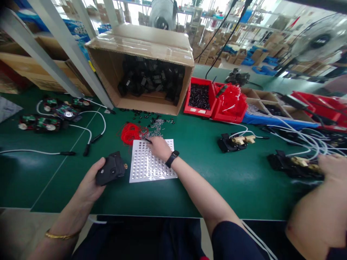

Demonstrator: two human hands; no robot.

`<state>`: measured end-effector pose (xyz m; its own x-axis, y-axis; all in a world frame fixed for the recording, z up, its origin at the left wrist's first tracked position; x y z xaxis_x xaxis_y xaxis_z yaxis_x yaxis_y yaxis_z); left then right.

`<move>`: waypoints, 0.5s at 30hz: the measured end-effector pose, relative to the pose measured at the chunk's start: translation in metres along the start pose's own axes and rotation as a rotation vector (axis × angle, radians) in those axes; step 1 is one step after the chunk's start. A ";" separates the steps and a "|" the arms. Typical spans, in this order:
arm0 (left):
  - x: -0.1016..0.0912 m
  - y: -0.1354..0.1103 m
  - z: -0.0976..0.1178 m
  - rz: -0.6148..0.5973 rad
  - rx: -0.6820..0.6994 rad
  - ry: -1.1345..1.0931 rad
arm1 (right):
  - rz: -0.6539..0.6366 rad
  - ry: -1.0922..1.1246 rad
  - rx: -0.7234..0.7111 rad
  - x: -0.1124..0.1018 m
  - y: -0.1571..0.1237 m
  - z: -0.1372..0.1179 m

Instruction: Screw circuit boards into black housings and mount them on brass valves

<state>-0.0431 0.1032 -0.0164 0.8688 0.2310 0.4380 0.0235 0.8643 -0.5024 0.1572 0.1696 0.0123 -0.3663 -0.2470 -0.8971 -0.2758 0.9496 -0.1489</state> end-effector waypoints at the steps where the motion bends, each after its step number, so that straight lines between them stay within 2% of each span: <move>1: -0.004 0.000 0.001 0.034 -0.006 -0.012 | 0.015 0.004 0.021 -0.009 -0.001 0.004; 4: -0.016 -0.002 0.003 0.106 -0.010 -0.035 | -0.007 0.036 0.030 -0.026 -0.022 0.012; 6: -0.020 -0.001 0.005 0.113 -0.003 -0.028 | -0.100 0.061 0.027 -0.020 -0.043 0.015; 8: -0.016 0.001 0.007 0.076 0.023 0.009 | -0.184 0.061 0.054 -0.003 -0.060 0.018; 10: -0.004 0.003 0.011 0.008 0.068 0.082 | -0.183 0.036 0.119 0.013 -0.069 0.023; 12: 0.017 0.004 0.012 -0.087 0.107 0.177 | -0.104 0.002 0.193 0.018 -0.071 0.029; 15: 0.056 0.002 0.009 -0.273 0.144 0.332 | 0.131 0.034 0.283 0.002 -0.074 0.032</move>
<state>0.0008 0.1223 0.0140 0.9524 -0.1497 0.2655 0.2252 0.9326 -0.2821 0.2051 0.1045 0.0082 -0.4134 -0.1211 -0.9025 0.0320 0.9886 -0.1474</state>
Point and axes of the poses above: each hand's wrist, its own y-axis towards the middle knuckle, its own x-axis out of the palm, z = x × y, the point moved 8 cm from there along y, towards the middle knuckle, and after that the axes turned 5 degrees about -y, right-handed, at the moved point
